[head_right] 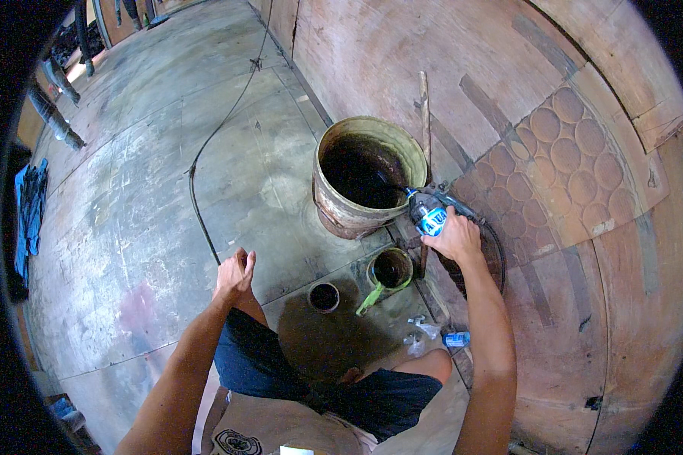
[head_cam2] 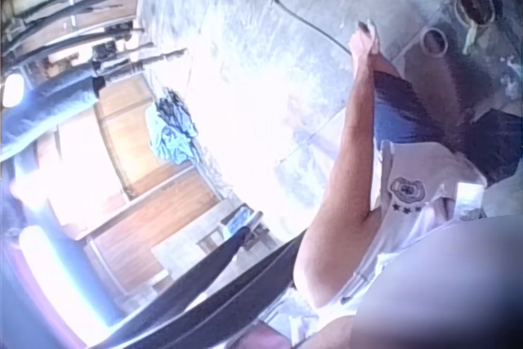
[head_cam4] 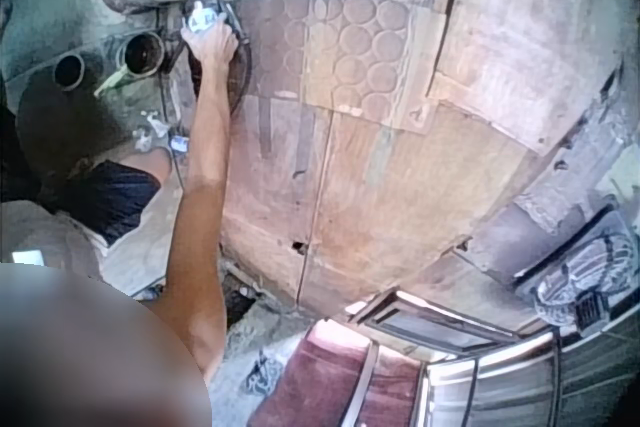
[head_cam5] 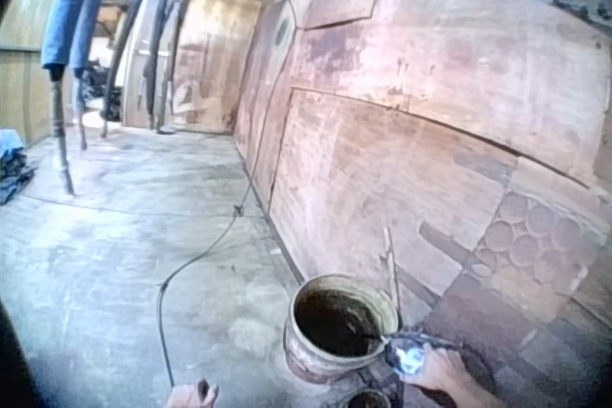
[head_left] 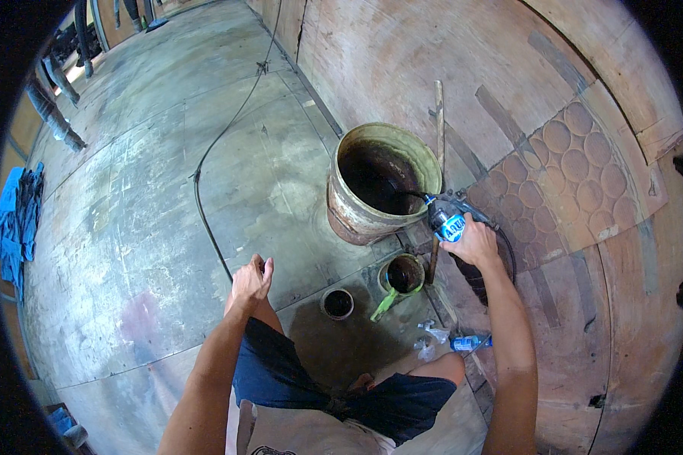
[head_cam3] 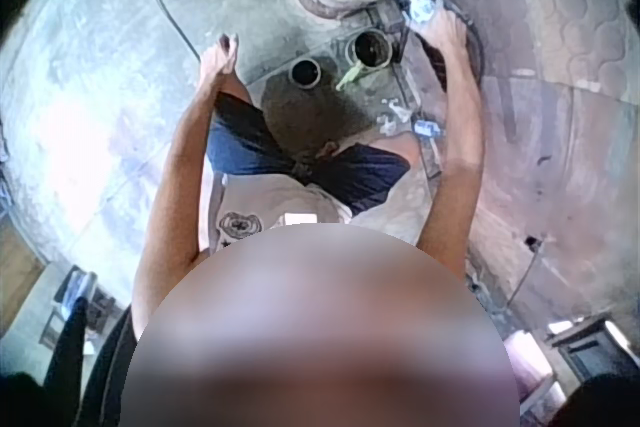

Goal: The person pours dark liquid from a bucket into a spray gun container, then sprays a pair of light blue jeans hanging on a rack. The person refills the spray gun, adds water from a bottle into the bucket, and stirs the mixture with a stick.

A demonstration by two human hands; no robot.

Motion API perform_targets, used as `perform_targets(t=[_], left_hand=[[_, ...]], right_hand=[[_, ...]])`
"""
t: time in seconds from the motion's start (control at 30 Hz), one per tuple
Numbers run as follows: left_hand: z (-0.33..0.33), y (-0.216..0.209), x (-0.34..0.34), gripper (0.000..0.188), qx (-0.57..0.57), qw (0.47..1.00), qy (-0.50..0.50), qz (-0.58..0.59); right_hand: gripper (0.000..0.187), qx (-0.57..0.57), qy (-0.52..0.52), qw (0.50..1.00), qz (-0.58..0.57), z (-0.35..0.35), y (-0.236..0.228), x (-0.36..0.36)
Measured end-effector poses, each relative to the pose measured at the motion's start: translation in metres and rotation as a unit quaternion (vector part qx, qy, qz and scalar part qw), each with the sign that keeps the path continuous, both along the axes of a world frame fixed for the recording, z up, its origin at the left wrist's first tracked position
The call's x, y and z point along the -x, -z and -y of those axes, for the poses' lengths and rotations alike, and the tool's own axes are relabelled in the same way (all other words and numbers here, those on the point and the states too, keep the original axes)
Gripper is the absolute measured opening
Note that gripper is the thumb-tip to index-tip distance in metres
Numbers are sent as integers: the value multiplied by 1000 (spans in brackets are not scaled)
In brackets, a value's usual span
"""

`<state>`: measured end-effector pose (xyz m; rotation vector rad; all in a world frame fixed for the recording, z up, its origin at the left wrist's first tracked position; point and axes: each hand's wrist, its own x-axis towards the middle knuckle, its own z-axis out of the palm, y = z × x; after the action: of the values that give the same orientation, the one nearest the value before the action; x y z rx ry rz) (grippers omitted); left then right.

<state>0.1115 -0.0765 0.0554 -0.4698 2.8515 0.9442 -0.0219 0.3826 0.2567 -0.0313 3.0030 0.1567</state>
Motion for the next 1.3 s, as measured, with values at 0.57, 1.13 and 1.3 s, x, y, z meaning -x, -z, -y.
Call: perform_targets(t=[0.57, 1.13, 1.3], left_hand=[[2, 2, 0, 51, 10, 1000, -8, 5], [3, 5, 1, 51, 16, 1000, -11, 17], [5, 11, 2, 50, 15, 1000, -7, 13]], right_hand=[[87, 2, -5, 1000, -1, 6, 0, 5], [86, -6, 3, 1000, 5, 15, -3, 9], [84, 26, 5, 1000, -1, 15, 1, 6]])
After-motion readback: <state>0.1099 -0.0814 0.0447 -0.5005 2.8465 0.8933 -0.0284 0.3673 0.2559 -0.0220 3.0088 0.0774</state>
